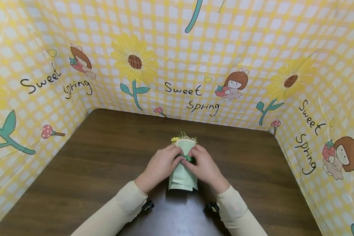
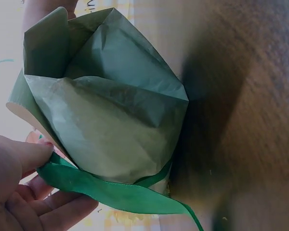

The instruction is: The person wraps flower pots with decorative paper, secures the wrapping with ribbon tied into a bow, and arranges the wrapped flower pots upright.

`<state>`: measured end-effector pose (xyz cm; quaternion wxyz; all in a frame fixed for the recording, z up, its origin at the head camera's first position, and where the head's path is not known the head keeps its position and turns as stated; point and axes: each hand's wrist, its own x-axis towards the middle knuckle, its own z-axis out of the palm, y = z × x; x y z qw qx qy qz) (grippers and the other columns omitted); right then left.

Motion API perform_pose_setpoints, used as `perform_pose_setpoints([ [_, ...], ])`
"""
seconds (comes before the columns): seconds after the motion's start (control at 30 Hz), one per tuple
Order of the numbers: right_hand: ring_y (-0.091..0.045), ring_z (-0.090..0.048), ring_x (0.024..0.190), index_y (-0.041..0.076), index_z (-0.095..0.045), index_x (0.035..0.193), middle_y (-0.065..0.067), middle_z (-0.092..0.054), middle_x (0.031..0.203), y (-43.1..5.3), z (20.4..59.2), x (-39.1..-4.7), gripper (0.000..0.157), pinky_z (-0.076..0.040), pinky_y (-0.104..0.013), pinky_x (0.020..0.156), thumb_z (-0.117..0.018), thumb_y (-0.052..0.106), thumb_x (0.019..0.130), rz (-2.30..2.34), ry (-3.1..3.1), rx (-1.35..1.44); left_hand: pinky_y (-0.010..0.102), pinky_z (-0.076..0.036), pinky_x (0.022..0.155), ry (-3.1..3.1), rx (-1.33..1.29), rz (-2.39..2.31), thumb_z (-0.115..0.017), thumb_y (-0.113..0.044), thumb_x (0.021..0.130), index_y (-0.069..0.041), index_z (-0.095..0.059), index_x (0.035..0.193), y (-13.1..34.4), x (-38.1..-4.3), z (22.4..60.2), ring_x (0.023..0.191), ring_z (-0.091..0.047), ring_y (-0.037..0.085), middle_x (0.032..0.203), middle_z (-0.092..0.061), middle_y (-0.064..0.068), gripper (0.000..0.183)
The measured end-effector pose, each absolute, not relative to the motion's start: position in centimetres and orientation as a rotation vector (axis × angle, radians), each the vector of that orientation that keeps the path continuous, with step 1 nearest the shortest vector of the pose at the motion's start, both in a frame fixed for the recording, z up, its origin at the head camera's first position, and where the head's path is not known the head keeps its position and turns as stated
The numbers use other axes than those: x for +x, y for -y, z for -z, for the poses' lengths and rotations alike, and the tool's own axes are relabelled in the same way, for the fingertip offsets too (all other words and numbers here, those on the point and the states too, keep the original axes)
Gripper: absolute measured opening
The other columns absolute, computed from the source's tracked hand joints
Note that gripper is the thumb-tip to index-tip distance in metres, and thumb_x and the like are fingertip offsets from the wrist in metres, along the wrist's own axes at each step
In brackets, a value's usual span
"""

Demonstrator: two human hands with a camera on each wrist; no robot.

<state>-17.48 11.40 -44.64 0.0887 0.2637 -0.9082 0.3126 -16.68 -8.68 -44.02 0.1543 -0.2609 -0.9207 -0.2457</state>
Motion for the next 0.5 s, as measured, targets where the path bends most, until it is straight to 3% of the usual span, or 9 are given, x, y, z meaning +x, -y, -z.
perform_pose_setpoints([
  [0.2,-0.016,-0.053,0.088,0.015,-0.068,0.090,0.003,-0.058,0.094,-11.7,44.1,-17.2,0.008,-0.050,-0.033,0.076,-0.076,0.015,0.091,-0.764,2.650,0.745,0.030,-0.054,0.073,2.659,-0.736,0.751,-0.070,-0.025,0.099,-0.021,-0.070,0.102,8.8,-16.6,43.8,0.082,-0.064,0.009,0.102,-0.067,-0.006,0.005],
  [0.5,-0.016,-0.059,0.076,0.015,-0.076,0.086,0.003,-0.065,0.081,-12.8,42.7,-16.9,0.006,-0.053,-0.032,0.067,-0.082,0.017,0.086,-0.394,2.553,0.737,0.031,-0.054,0.076,2.684,-0.733,0.827,-0.069,-0.023,0.100,-0.020,-0.071,0.102,9.0,-16.7,43.3,0.086,-0.063,0.010,0.102,-0.066,-0.006,0.005],
])
